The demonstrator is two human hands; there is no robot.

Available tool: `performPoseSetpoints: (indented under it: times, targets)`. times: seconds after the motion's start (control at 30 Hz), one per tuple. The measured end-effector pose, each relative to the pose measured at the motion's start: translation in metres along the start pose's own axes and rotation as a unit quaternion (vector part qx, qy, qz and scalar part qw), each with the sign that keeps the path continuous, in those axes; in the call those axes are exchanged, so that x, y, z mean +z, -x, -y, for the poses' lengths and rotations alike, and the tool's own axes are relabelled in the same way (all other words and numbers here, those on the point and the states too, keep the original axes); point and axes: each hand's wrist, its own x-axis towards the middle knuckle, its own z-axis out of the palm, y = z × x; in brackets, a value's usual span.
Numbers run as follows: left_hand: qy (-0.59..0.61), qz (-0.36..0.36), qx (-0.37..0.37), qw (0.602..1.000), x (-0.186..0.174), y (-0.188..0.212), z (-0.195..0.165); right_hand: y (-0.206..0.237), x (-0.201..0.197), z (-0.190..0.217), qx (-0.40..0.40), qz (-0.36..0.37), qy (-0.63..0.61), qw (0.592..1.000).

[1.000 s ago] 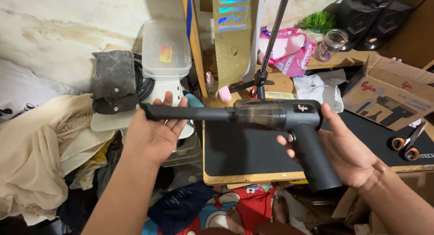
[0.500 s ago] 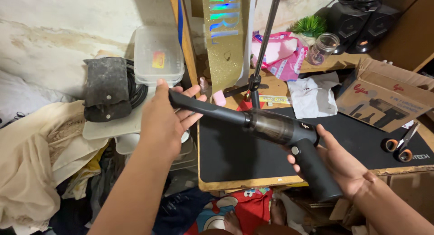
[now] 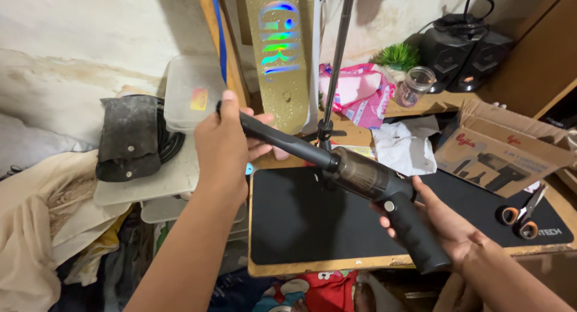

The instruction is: The person handles a cordless handheld vacuum at a cluttered desk, detaching and reattaching its parts. They fit a long nozzle tube onto the vacuum body, remove it, and try other attachments including a brush nozzle, repeatedly connecting and disconnecting the pieces by hand.

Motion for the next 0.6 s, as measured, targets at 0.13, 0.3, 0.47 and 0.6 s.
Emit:
performPoseSetpoints:
  times: [0.13, 0.3, 0.47, 0.6]
  targets:
    - [0.014, 0.030, 0.032, 0.999, 0.019, -0.004, -0.004, -0.021, -0.029, 0.003, 0.016, 0.021, 0.015, 1.000]
    - [0.046, 0.046, 0.002, 0.998, 0.047, -0.002, -0.006, -0.040, -0.056, 0.002, 0.065, 0.199, 0.119, 0.970]
    - [0.028, 0.046, -0.067, 0.996, 0.068, 0.005, -0.005, -0.031, -0.050, 0.007, 0.192, -0.066, 0.138, 0.969]
    - [-0.004, 0.098, -0.059, 0.993, 0.072, 0.007, -0.002, -0.015, -0.056, 0.016, 0.233, -0.061, 0.163, 0.957]
